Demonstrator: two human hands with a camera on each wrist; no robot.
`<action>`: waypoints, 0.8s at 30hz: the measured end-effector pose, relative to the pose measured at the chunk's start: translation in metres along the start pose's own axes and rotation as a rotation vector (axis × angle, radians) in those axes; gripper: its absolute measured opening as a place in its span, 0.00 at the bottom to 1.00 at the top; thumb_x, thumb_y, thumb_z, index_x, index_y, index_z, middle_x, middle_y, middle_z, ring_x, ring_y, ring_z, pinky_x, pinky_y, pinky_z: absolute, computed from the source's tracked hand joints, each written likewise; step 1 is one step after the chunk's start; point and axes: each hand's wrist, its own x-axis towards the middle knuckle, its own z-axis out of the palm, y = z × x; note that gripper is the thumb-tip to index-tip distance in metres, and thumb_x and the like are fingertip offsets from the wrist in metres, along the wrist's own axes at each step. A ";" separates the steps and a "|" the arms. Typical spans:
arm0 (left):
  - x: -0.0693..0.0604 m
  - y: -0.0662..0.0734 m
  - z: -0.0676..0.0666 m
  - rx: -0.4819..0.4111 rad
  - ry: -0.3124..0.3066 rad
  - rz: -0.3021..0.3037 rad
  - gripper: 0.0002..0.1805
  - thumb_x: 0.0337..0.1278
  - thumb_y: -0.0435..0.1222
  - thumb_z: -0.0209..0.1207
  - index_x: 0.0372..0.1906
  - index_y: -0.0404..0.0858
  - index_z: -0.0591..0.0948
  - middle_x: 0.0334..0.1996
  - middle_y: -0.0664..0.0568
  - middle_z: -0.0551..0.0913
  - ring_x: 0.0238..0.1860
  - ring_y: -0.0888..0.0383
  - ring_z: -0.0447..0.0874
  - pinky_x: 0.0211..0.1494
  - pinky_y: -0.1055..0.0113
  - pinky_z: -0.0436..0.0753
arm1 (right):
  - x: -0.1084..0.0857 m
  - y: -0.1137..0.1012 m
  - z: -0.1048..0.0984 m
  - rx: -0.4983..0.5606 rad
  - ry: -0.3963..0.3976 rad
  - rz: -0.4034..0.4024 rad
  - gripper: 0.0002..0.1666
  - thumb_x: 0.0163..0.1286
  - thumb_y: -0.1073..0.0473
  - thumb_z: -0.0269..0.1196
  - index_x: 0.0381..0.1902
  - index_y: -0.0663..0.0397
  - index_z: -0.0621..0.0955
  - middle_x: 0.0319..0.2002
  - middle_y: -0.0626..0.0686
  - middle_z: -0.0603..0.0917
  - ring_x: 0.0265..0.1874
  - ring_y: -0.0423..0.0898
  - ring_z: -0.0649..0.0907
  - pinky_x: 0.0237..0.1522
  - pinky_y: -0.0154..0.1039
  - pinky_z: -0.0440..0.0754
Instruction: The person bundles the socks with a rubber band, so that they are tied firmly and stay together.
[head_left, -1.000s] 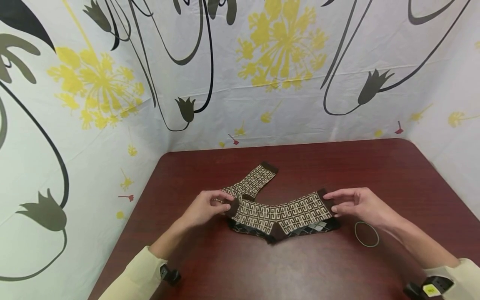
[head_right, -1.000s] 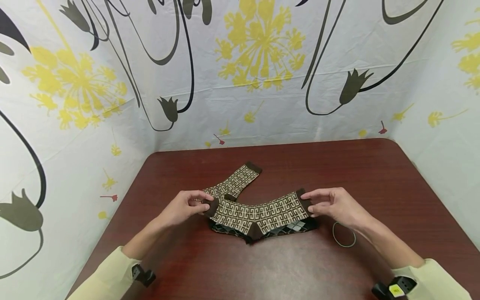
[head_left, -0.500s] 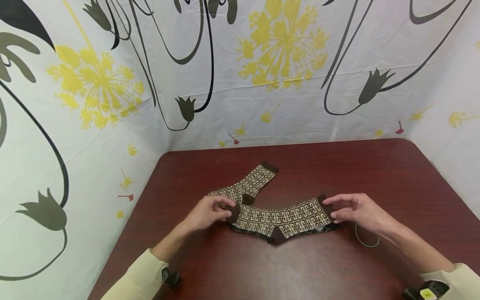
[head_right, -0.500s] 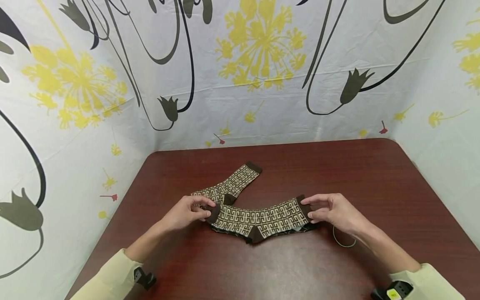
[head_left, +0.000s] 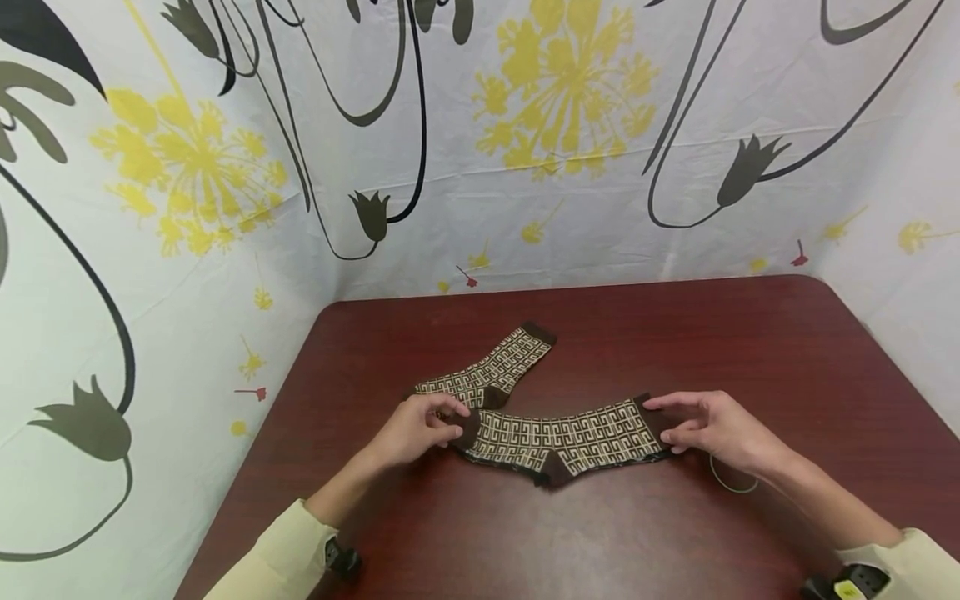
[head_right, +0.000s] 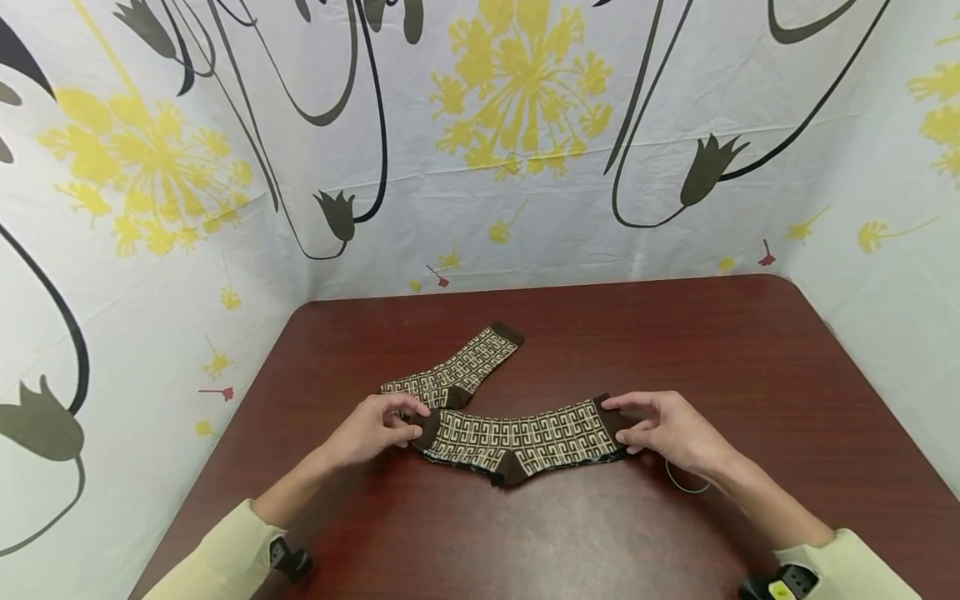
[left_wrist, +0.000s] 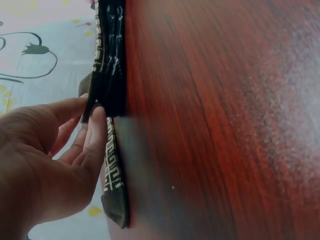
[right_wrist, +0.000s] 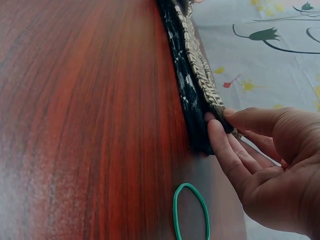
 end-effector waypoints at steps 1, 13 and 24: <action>0.000 0.000 0.000 0.008 0.001 0.000 0.12 0.64 0.27 0.71 0.49 0.43 0.89 0.49 0.44 0.83 0.32 0.56 0.89 0.37 0.60 0.89 | 0.000 0.000 0.000 -0.012 0.003 0.001 0.28 0.69 0.73 0.70 0.66 0.73 0.78 0.60 0.75 0.80 0.32 0.47 0.91 0.34 0.44 0.89; 0.001 0.004 0.002 0.087 0.026 0.031 0.12 0.63 0.29 0.73 0.47 0.46 0.89 0.49 0.45 0.85 0.31 0.58 0.88 0.31 0.65 0.85 | -0.002 -0.002 0.000 -0.128 0.005 -0.005 0.29 0.68 0.70 0.72 0.66 0.69 0.80 0.50 0.65 0.87 0.25 0.47 0.88 0.29 0.42 0.87; 0.002 0.003 0.004 0.139 0.032 0.038 0.11 0.63 0.31 0.73 0.47 0.48 0.89 0.49 0.51 0.88 0.32 0.62 0.87 0.31 0.66 0.83 | -0.004 -0.006 0.000 -0.209 -0.008 0.014 0.29 0.69 0.69 0.72 0.67 0.67 0.79 0.26 0.51 0.87 0.22 0.45 0.83 0.26 0.40 0.83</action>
